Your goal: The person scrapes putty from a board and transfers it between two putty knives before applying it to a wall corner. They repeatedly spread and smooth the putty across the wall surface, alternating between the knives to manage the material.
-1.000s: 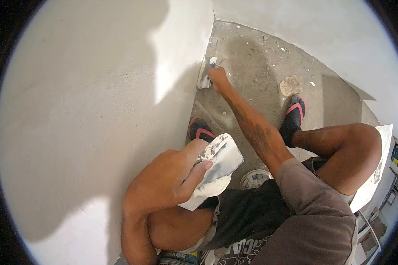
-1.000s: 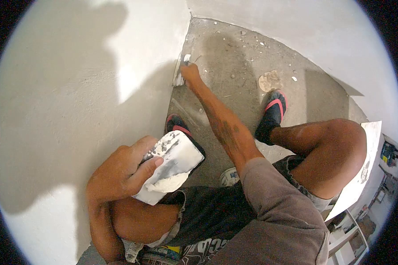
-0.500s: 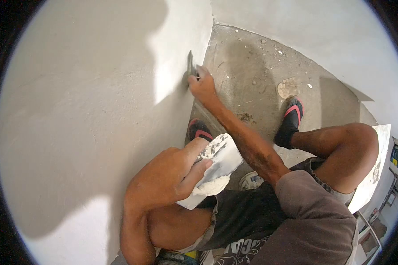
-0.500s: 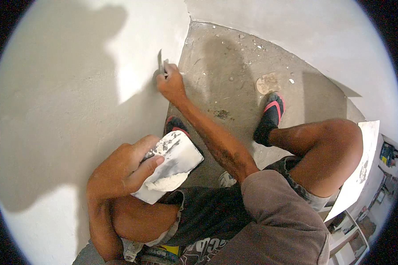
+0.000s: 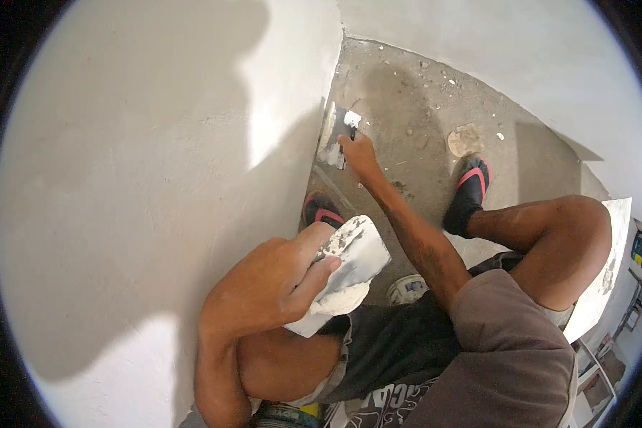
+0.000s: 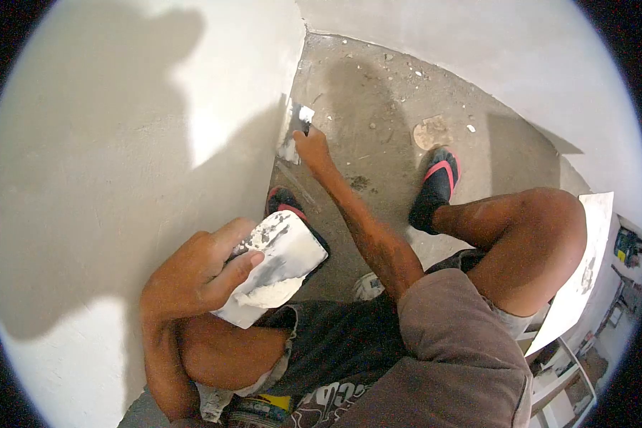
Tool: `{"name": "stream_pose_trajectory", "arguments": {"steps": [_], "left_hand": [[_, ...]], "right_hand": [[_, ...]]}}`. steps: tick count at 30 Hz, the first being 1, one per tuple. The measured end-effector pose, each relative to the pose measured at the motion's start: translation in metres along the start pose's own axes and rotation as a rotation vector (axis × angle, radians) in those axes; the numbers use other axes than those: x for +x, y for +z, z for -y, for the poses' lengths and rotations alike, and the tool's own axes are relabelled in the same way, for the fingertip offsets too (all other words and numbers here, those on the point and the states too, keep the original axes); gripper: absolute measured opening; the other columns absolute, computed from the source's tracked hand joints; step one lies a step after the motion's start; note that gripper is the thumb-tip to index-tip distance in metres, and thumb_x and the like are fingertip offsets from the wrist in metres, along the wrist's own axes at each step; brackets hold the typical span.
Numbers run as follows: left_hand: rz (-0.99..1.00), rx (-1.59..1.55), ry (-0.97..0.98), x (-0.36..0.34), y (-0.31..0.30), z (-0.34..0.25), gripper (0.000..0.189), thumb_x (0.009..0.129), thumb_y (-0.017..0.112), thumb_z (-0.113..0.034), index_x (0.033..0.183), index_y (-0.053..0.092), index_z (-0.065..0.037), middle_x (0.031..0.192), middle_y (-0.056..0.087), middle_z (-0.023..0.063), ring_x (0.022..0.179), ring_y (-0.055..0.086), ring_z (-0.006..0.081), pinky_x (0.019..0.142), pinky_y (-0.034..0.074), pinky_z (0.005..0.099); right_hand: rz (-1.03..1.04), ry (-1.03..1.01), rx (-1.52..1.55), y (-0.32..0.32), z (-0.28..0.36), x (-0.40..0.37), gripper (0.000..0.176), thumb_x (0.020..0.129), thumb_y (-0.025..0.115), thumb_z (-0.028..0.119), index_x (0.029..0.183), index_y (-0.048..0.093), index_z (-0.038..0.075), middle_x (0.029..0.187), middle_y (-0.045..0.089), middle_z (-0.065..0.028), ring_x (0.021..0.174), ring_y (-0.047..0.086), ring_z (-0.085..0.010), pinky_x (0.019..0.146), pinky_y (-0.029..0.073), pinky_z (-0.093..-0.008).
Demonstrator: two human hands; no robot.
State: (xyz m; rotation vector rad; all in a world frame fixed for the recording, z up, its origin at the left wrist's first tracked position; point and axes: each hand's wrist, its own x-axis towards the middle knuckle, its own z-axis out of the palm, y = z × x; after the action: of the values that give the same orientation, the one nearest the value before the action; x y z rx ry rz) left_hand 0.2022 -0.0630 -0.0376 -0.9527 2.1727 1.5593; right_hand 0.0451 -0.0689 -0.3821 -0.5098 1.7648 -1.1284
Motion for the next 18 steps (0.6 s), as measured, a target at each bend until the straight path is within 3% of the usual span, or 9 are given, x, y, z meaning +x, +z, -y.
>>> {"name": "stream_pose_trajectory", "arguments": {"steps": [3, 6, 12, 15, 18], "left_hand": [[0.013, -0.014, -0.024, 0.0, 0.0, 0.001, 0.021, 0.096, 0.053, -0.02, 0.098, 0.05, 0.001, 0.071, 0.058, 0.0272, 0.067, 0.056, 0.0471, 0.061, 0.04, 0.0512], [0.007, -0.016, -0.02, 0.001, 0.001, 0.0, 0.021, 0.096, 0.053, -0.02, 0.099, 0.051, 0.001, 0.07, 0.058, 0.0265, 0.065, 0.057, 0.0463, 0.06, 0.041, 0.0502], [0.008, -0.028, -0.018, 0.0, 0.001, 0.001, 0.023, 0.096, 0.053, -0.021, 0.103, 0.053, 0.001, 0.07, 0.059, 0.026, 0.064, 0.058, 0.0448, 0.061, 0.042, 0.0491], [0.007, -0.028, -0.008, 0.0, 0.001, 0.002, 0.024, 0.096, 0.052, -0.021, 0.103, 0.053, 0.002, 0.071, 0.059, 0.0265, 0.065, 0.058, 0.0451, 0.061, 0.042, 0.0494], [0.004, -0.023, 0.002, 0.001, 0.002, 0.003, 0.024, 0.096, 0.053, -0.021, 0.102, 0.052, 0.002, 0.071, 0.059, 0.0271, 0.066, 0.058, 0.0462, 0.061, 0.042, 0.0502]], "right_hand": [[-0.049, -0.04, -0.012, 0.019, -0.031, 0.022, 0.027, 0.084, 0.057, 0.018, 0.091, 0.062, -0.008, 0.073, 0.06, -0.0058, 0.064, 0.054, -0.0161, 0.06, 0.044, -0.0339], [0.056, 0.029, 0.025, 0.029, -0.035, 0.03, 0.028, 0.085, 0.055, 0.017, 0.093, 0.063, -0.008, 0.075, 0.061, -0.0077, 0.065, 0.054, -0.0165, 0.06, 0.045, -0.0341], [0.049, -0.016, 0.078, 0.045, -0.008, 0.03, 0.027, 0.084, 0.053, 0.017, 0.094, 0.062, -0.007, 0.071, 0.061, -0.0104, 0.065, 0.057, -0.0211, 0.065, 0.047, -0.0382], [0.082, -0.118, -0.048, 0.038, 0.035, 0.007, 0.038, 0.084, 0.055, 0.022, 0.108, 0.062, -0.006, 0.09, 0.065, -0.0244, 0.087, 0.064, -0.0373, 0.082, 0.049, -0.0433], [-0.006, -0.351, -0.14, 0.043, 0.055, -0.017, 0.034, 0.086, 0.054, 0.019, 0.109, 0.061, -0.006, 0.09, 0.06, -0.0255, 0.091, 0.062, -0.038, 0.083, 0.048, -0.0444]]}}
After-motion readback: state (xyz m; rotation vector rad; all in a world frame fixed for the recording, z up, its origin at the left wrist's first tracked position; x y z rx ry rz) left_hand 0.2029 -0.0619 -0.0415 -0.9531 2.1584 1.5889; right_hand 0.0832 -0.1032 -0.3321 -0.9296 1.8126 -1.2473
